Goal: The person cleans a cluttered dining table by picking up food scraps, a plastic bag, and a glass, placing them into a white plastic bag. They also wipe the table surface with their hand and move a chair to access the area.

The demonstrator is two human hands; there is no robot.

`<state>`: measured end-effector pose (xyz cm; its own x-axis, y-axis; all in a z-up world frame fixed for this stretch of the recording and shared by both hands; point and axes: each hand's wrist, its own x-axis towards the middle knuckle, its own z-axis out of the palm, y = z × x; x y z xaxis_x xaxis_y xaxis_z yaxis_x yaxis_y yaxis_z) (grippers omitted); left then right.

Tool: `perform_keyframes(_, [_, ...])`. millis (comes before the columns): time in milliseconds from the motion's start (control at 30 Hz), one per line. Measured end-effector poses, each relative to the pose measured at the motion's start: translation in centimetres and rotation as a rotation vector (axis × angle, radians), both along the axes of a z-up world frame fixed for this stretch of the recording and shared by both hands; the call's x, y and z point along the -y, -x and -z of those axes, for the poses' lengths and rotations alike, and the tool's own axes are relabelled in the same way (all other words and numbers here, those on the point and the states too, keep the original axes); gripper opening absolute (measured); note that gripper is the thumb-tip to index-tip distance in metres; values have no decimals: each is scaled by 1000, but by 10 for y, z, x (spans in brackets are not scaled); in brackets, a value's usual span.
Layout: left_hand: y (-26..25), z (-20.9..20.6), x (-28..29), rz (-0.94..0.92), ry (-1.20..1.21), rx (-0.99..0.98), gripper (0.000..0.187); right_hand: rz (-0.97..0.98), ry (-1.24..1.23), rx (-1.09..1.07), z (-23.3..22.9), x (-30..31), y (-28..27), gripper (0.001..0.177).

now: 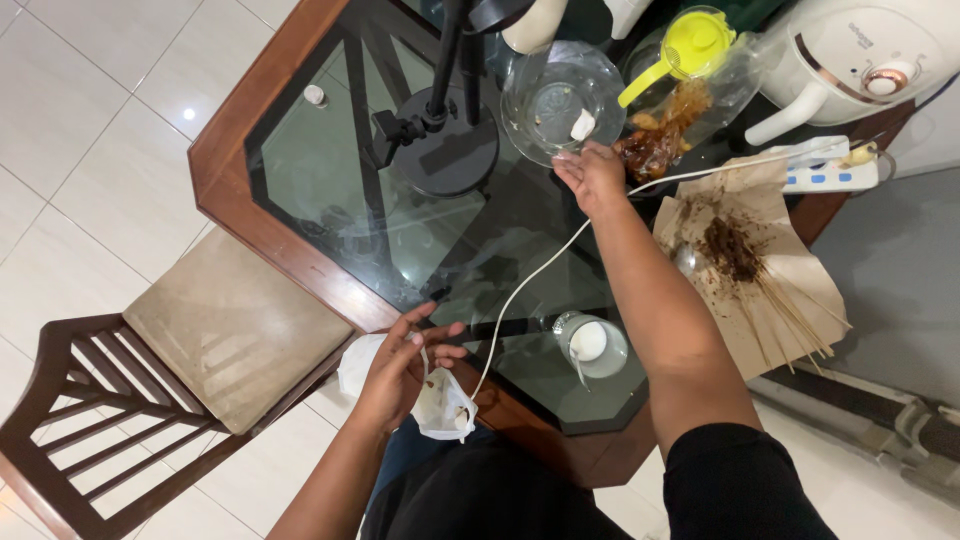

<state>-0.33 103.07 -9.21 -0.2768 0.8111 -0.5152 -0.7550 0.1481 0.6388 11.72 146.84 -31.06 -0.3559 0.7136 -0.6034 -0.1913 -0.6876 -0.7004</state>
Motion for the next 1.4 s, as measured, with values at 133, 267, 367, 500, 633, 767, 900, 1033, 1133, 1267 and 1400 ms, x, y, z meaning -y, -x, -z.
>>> perform_keyframes(133, [1, -3, 5, 4, -35, -8, 59, 23, 28, -68, -11, 6, -4, 44])
perform_keyframes(267, [-2, -12, 27, 27, 18, -18, 54, -85, 48, 54, -68, 32, -29, 60])
perform_keyframes(367, [-3, -29, 47, 51, 66, -15, 51, -309, -336, 238, -135, 91, -77, 69])
perform_keyframes(500, [1, -47, 78, 48, 97, 34, 48, -342, -795, 133, -196, 196, -162, 85])
perform_keyframes(633, [7, -62, 106, 73, 44, 84, 44, -151, -892, 209, -192, 273, -189, 107])
perform_keyframes(767, [8, -73, 128, 174, -47, 89, 43, -187, -1054, 568, -159, 303, -181, 122])
perform_keyframes(900, [16, -84, 141, 311, -117, 16, 43, -77, -1058, 613, -140, 313, -164, 120])
perform_keyframes(1033, [26, -93, 156, 336, -173, -1, 42, 19, -1036, 787, -144, 320, -151, 120])
perform_keyframes(1133, [31, -97, 169, 367, -215, -28, 41, 75, -1054, 837, -144, 326, -143, 104])
perform_keyframes(1267, [35, -103, 183, 422, -263, -61, 41, 150, -1096, 833, -137, 311, -126, 90])
perform_keyframes(1400, [38, -102, 188, 418, -251, -98, 41, 252, -1063, 829, -121, 260, -108, 89])
